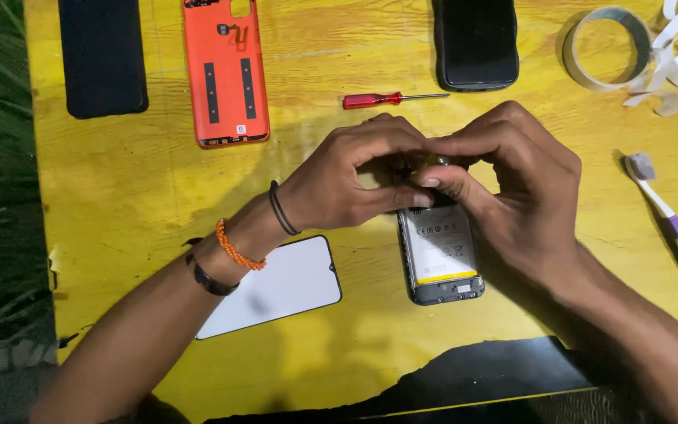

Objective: Reinstalling internal components and screws into a smartphone using a precision screwdriver on a workbench.

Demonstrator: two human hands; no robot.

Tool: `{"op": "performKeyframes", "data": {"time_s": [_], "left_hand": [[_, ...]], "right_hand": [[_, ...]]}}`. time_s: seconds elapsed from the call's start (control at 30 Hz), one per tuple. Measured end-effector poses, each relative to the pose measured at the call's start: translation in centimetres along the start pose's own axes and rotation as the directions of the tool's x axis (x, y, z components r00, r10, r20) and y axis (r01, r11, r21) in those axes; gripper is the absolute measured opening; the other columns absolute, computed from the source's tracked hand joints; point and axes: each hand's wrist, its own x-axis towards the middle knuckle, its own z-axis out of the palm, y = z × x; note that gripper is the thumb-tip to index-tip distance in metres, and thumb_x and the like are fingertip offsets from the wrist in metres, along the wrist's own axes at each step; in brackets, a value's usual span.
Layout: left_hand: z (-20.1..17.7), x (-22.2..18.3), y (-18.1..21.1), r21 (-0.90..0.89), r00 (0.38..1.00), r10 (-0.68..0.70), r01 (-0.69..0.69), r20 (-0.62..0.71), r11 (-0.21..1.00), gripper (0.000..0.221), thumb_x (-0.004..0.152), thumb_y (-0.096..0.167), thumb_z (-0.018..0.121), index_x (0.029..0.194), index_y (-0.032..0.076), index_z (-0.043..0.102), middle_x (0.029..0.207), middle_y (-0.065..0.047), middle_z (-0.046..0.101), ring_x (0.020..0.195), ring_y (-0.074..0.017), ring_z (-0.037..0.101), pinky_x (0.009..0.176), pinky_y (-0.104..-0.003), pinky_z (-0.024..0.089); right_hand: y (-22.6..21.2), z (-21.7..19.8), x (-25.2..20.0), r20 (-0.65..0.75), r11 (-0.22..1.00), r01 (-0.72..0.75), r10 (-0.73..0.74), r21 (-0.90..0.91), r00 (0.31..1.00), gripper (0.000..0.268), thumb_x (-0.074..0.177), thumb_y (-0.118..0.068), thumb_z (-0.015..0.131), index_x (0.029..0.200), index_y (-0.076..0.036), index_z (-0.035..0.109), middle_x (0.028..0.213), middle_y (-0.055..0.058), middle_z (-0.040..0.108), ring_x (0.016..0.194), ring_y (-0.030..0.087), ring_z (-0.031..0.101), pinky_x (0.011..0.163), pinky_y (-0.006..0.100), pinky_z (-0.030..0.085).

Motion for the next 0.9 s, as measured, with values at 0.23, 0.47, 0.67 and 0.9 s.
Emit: {"op": "performKeyframes", "data": {"time_s": [0.23, 0.47, 0.67, 0.9], "left_hand": [[0.0, 0.2, -0.3, 0.018, 0.999, 0.017, -0.017, -0.029, 1.0, 0.016, 0.097, 0.016, 0.072, 0.103, 0.001, 0.068, 0.103, -0.011, 0.068, 0.098, -0.025, 0.067, 0.091, -0.036, 0.056], [-0.1, -0.1, -0.3, 0.002, 0.993, -0.12, 0.12, 0.017, 0.993, 0.046, 0.091, 0.02, 0.084, 0.128, 0.009, 0.059, 0.11, -0.004, 0.063, 0.092, -0.0158, 0.061, 0.083, -0.029, 0.052], [0.1, 0.0, -0.5, 0.086, 0.996, -0.087, 0.089, -0.028, 0.992, 0.025, 0.09, 0.006, 0.082, 0.108, 0.004, 0.065, 0.095, -0.006, 0.064, 0.08, -0.017, 0.061, 0.072, -0.029, 0.053], [0.0, 0.0, 0.6, -0.017, 0.983, -0.183, 0.182, -0.027, 0.983, 0.03, 0.093, 0.007, 0.078, 0.119, 0.007, 0.062, 0.105, -0.005, 0.07, 0.091, -0.0148, 0.069, 0.085, -0.027, 0.061]], "right_hand": [[0.5, 0.1, 0.0, 0.006, 0.997, -0.033, 0.033, 0.068, 0.999, 0.032, 0.089, -0.012, 0.083, 0.104, 0.006, 0.062, 0.097, 0.018, 0.066, 0.087, 0.025, 0.064, 0.076, 0.03, 0.056], [0.0, -0.4, 0.3, 0.047, 1.0, -0.007, 0.006, 0.015, 0.999, 0.026, 0.097, -0.006, 0.075, 0.114, 0.011, 0.066, 0.105, 0.024, 0.07, 0.093, 0.03, 0.069, 0.08, 0.033, 0.057], [-0.2, -0.3, 0.5, 0.037, 1.0, -0.009, 0.009, -0.009, 0.999, 0.029, 0.096, -0.008, 0.076, 0.119, 0.009, 0.07, 0.106, 0.022, 0.071, 0.093, 0.027, 0.066, 0.082, 0.034, 0.054], [-0.4, -0.1, 0.6, 0.034, 1.0, 0.01, -0.01, -0.001, 0.999, 0.028, 0.095, -0.008, 0.076, 0.116, 0.01, 0.069, 0.104, 0.022, 0.07, 0.091, 0.028, 0.066, 0.08, 0.034, 0.054]]}}
